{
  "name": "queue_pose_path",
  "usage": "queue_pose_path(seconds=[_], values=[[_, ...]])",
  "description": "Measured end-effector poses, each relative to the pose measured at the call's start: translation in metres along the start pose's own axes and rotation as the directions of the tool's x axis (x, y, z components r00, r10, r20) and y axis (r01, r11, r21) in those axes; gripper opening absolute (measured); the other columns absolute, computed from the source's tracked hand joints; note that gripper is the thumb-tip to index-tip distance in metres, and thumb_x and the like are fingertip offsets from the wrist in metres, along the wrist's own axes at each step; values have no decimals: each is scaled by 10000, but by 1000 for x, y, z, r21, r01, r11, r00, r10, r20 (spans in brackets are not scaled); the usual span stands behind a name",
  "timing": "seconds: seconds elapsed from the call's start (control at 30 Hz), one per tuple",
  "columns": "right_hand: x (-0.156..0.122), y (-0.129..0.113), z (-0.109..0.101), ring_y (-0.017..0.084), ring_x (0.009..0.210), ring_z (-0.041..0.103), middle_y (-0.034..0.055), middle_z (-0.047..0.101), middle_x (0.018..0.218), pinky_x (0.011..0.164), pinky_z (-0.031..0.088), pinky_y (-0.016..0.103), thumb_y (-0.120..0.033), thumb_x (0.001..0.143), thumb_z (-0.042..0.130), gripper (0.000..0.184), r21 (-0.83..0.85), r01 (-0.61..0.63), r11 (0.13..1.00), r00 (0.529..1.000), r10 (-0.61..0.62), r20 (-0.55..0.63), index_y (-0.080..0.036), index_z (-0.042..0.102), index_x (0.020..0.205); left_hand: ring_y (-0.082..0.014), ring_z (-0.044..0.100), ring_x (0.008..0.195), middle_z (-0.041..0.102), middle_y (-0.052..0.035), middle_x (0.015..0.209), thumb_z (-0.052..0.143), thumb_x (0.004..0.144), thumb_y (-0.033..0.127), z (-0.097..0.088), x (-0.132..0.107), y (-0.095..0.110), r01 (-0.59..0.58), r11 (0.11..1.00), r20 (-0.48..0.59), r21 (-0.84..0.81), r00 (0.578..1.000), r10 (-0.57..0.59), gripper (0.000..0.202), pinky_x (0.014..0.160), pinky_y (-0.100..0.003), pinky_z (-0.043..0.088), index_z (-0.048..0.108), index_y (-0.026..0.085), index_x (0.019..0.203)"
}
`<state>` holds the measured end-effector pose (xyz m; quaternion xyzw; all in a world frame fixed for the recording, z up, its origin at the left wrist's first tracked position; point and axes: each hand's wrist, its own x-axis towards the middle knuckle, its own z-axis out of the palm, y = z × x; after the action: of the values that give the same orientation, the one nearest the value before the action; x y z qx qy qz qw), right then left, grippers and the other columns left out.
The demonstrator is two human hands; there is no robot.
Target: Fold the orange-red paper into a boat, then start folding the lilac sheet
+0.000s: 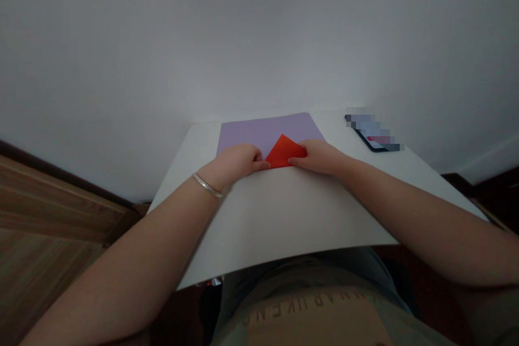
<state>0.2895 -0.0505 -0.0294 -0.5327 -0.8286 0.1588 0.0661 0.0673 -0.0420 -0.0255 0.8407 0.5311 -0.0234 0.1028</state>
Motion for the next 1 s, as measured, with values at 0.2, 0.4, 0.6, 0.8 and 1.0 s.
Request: queue_pose_path(seconds=[0.2,0.4,0.6,0.8,1.0], values=[[0,1,1,197,690,621,102,728,851,580,375,273,-401,839,548,300,4,-20,1000,1000,20,-3,-157,714,892,-136,438,524,588,-19,598,493,825,467,-1,1,-3,-32,995,69,-92,997,38,350,513,-270,266,641,171,710],[2,4,1,199,694,626,93,729,847,582,382,275,-399,836,550,286,27,1,1000,1000,-1,3,-169,714,878,-184,554,634,689,-105,798,463,861,426,-1,0,5,-25,997,31,69,999,23,354,574,-284,317,696,161,838],[1,3,-1,199,705,629,96,731,864,596,396,274,-386,837,555,281,31,-10,999,1000,9,14,-164,716,900,-184,565,670,683,-91,824,478,860,400,1,-2,3,-48,999,3,13,999,48,301,596,-279,343,669,167,866],[3,7,2,200,711,633,95,733,867,596,396,272,-395,834,558,287,26,-1,1000,1000,1,19,-166,715,909,-149,528,656,627,-20,798,521,810,340,3,0,-7,-69,982,31,-178,997,76,260,584,-239,352,587,196,1017],[1,10,4,207,708,629,102,729,850,594,387,278,-408,833,560,308,-6,-2,1000,1000,2,8,-155,717,912,-138,489,619,576,-5,751,540,743,330,-5,0,-15,-62,957,128,-282,987,102,375,562,-234,356,594,174,1080]])
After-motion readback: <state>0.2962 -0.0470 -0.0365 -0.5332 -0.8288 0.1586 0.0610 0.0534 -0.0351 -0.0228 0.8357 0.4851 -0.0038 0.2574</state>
